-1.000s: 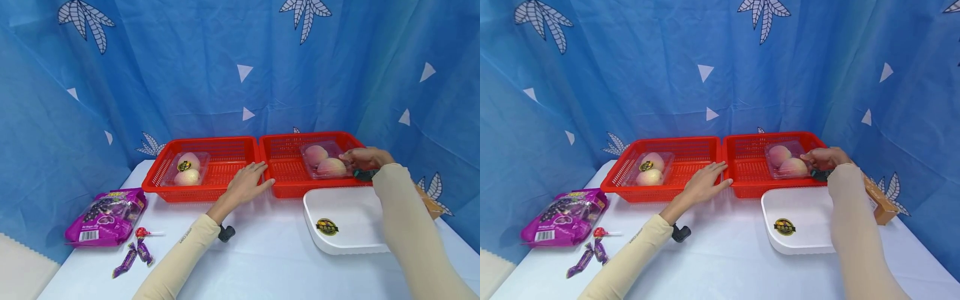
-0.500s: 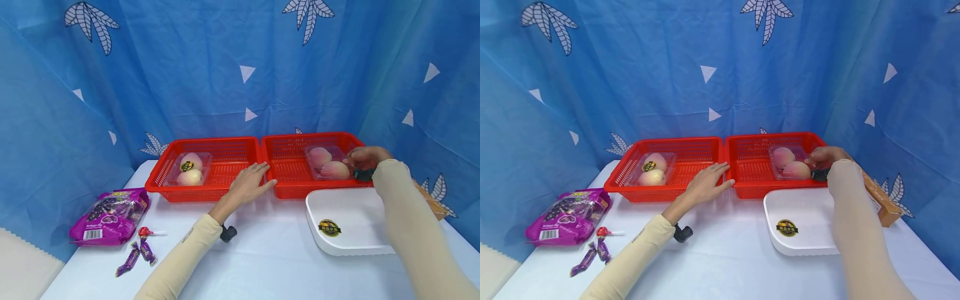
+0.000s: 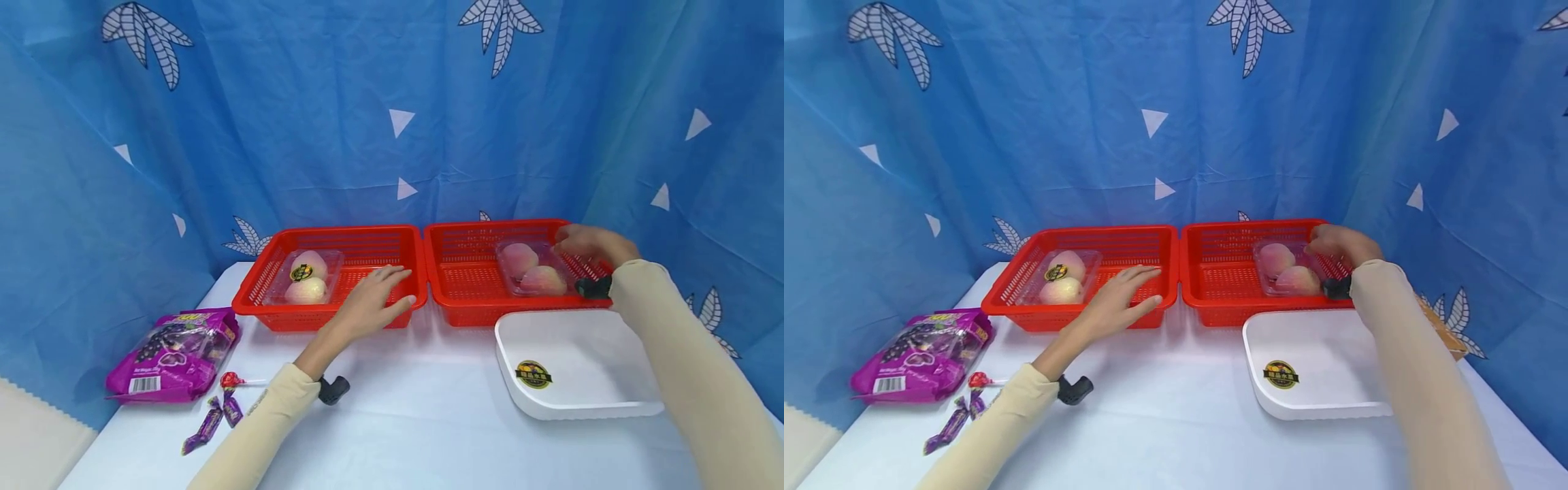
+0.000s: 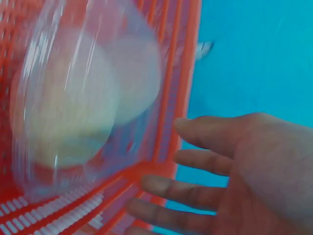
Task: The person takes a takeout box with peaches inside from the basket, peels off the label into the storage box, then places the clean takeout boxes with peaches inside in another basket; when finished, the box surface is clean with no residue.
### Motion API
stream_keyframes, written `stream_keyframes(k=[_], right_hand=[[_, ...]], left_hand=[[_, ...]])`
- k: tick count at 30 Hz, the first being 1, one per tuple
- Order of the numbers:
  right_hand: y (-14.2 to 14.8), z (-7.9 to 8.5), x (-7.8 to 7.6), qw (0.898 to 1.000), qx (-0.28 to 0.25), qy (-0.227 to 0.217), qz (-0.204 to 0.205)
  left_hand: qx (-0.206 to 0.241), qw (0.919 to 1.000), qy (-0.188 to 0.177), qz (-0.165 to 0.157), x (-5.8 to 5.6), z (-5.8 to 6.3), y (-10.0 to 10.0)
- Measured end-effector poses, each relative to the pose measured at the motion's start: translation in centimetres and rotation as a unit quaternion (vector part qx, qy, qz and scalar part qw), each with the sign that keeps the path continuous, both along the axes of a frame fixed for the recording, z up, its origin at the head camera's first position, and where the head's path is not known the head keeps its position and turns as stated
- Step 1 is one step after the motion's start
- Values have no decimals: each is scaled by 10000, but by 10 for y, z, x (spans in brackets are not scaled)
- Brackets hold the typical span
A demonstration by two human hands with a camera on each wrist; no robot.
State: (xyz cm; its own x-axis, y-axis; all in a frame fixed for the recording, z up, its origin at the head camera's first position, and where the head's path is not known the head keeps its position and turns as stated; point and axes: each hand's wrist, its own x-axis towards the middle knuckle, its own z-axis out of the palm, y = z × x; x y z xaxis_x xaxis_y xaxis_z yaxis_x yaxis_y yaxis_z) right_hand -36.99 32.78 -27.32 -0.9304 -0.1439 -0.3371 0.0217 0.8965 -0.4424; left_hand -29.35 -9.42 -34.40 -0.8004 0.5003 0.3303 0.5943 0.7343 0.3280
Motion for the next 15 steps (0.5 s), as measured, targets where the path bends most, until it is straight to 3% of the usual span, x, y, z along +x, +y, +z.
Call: stream_keyframes(k=[3,7,11,15], right_hand=[[-21,2,-1,9932,420,857,670],[-66,1,1,9779,385,1645,1229],[-116,-3,7,9716,-47,1843,1482],[-172,-3,11,9686,-514,1657,1781]], left_hand=[[-11,9992,-7,401,5,5,-40],[-169,9941,-5,1068,10,9,-102],[-415,9837,-101,1748,10,7,-153],[-473,9719,-549,2239,12,2,-189]])
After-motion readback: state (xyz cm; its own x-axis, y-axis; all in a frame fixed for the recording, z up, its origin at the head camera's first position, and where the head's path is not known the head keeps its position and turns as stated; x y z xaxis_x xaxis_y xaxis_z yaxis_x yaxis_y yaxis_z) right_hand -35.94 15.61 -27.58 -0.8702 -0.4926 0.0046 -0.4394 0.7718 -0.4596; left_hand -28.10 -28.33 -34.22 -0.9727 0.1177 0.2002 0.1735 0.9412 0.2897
